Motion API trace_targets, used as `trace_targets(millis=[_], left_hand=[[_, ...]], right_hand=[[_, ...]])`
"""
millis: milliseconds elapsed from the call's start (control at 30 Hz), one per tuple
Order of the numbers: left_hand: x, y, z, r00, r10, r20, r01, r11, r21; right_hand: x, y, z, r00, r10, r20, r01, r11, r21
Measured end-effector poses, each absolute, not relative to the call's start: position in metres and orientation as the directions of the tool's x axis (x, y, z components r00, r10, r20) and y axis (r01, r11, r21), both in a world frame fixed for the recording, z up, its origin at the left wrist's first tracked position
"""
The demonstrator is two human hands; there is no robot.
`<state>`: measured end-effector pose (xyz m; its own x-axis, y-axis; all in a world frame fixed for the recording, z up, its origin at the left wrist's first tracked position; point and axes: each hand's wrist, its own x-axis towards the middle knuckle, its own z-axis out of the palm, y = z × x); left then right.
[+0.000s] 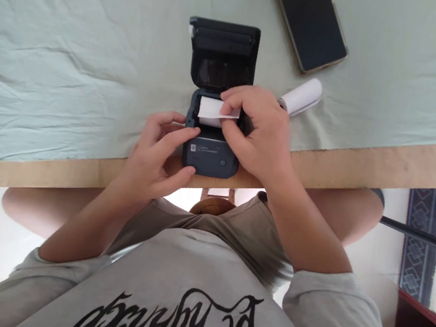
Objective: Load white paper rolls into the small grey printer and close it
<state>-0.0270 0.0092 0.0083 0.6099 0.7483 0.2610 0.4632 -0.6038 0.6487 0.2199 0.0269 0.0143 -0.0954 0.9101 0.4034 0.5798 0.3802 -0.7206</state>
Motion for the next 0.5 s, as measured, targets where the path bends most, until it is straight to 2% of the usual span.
trace_targets(millis=[233, 367, 500], left_hand=[[-0.033, 0.017, 0.013, 0.572, 0.790, 0.223, 0.410, -0.510, 0.756], [-0.031, 0.021, 0.017, 0.544, 0.828, 0.136, 0.408, -0.402, 0.820], [-0.021, 0.022, 0.016, 0.489, 0.868, 0.082, 0.476, -0.345, 0.809]], right_hand=[[0.224, 0.025, 0.013, -0.124, 0.899, 0.419, 0.577, 0.409, -0.707], [0.227, 0.022, 0.014, -0.248, 0.860, 0.447, 0.501, 0.508, -0.701], [0.230, 0.021, 0.011, -0.348, 0.832, 0.432, 0.453, 0.552, -0.700]])
